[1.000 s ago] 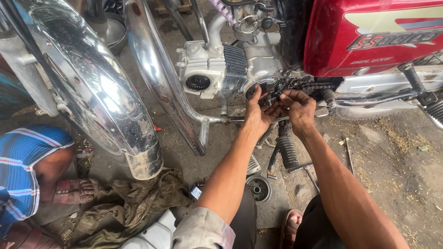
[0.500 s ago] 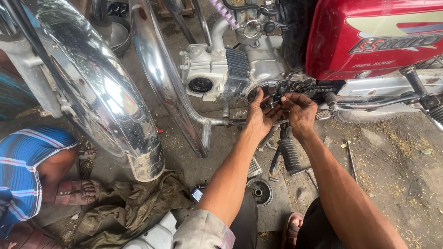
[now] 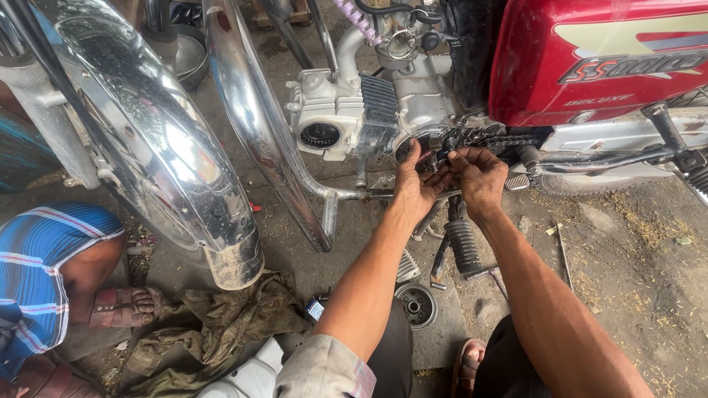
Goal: The person works on a motorcycle engine by hand and using a screwdriver to tighten or loosen components while another person assists by holding parts.
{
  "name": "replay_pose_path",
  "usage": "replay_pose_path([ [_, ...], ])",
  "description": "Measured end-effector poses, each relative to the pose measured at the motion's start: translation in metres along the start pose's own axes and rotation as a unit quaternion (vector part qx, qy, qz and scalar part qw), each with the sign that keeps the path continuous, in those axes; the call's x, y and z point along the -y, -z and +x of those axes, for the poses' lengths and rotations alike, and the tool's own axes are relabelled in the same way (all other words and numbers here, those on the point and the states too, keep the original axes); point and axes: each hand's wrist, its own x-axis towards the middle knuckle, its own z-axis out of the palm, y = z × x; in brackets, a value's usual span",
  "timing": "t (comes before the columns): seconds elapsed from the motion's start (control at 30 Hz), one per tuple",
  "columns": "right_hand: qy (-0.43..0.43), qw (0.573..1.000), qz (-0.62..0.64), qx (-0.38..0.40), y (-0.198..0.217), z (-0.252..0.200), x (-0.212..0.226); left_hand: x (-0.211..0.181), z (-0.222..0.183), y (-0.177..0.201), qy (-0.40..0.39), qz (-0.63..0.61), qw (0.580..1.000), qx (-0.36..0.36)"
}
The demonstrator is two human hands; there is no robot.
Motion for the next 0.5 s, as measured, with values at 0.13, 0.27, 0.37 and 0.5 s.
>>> replay_pose_path([
  [0.13, 0.040, 0.994, -0.092, -0.044, -0.009, -0.011, 0.006, -0.001, -0.005, -0.001, -0.004, -0.002, 1.000, 0.022],
  [0.27, 0.097, 0.967, -0.226, -0.072, -0.012, -0.011, 0.004, -0.001, -0.008, 0.000, -0.006, -0.007, 0.999, 0.048],
  [0.37, 0.181, 0.917, -0.349, -0.067, -0.008, -0.006, -0.003, -0.002, -0.009, 0.000, -0.002, -0.003, 0.999, 0.042],
  [0.5, 0.301, 0.844, -0.436, -0.085, -0.006, -0.002, -0.015, -0.003, -0.007, 0.000, 0.000, 0.001, 0.999, 0.042],
])
